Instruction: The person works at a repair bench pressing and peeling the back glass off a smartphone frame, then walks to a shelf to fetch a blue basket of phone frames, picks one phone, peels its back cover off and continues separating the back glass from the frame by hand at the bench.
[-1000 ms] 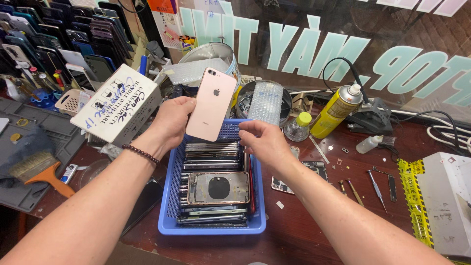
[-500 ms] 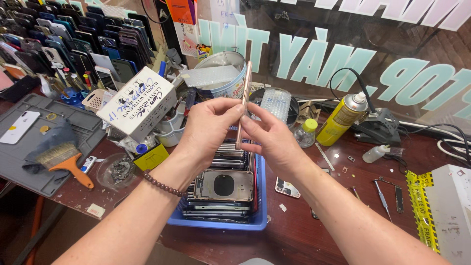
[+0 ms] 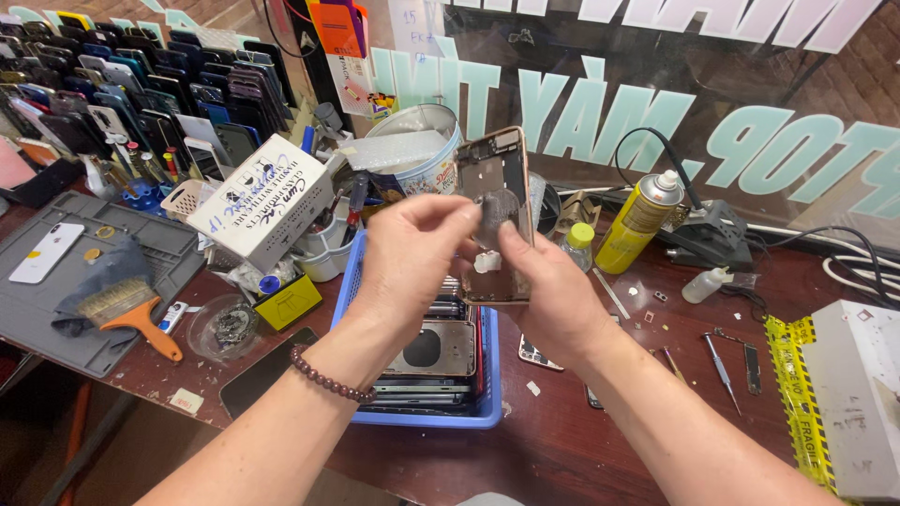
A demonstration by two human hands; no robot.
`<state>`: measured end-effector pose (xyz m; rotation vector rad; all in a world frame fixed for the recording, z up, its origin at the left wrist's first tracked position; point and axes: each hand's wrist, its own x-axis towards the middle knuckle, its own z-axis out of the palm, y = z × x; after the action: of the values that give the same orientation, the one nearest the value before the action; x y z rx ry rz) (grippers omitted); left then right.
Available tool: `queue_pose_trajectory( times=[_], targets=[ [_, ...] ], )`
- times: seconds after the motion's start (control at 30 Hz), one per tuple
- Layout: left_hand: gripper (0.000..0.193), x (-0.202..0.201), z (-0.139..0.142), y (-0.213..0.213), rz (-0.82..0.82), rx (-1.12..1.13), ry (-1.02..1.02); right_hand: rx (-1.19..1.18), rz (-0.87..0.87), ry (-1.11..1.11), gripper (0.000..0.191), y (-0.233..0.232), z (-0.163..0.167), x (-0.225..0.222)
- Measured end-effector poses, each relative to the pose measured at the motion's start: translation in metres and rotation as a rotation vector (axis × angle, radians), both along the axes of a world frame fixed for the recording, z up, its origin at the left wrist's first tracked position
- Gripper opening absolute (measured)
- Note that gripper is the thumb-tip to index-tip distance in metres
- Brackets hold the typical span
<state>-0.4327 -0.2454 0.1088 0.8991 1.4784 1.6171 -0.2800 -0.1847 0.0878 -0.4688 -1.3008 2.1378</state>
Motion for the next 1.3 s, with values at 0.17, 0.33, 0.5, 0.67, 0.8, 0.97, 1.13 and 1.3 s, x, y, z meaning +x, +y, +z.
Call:
queue_pose_trajectory(
  times=[0.17,0.33,0.5,0.67,0.8,0.97,1.13,1.3],
  targets=[
    [0.035,-0.01,0.011,0.001,-0.111,0.096,-0.193,-0.252,-0.035,-0.031,0.044,-0.001,-0.004,0.013],
    [0.037,0.005,0.018,-0.004,-0.212,0.12,-0.279,-0.283,0.006,0.1,0.04,-0.002,-0.011,0.016],
    [0.035,0.018,0.025,-0.007,-0.155,0.11,-0.202,-0.367,0.105,0.069,0.038,-0.002,-0.014,0.02],
    [0.036,0.021,0.026,-0.01,-0.131,0.09,-0.146,-0.461,0.175,0.18,0.032,-0.001,-0.025,0.019],
    [0.037,0.02,0.023,-0.012,-0.121,0.077,-0.103,-0.518,0.241,0.252,0.031,-0.003,-0.034,0.02],
    [0.034,0.02,0.02,-0.013,-0.118,0.065,-0.117,-0.433,0.191,0.183,0.033,-0.011,-0.024,0.016],
    [0.028,0.009,0.015,-0.012,-0.131,0.092,-0.236,-0.174,-0.09,-0.032,0.046,-0.02,-0.004,0.007],
    [0.028,-0.009,0.006,-0.003,-0.049,0.018,-0.365,-0.015,-0.319,-0.056,0.037,-0.025,0.002,-0.002]
  ],
)
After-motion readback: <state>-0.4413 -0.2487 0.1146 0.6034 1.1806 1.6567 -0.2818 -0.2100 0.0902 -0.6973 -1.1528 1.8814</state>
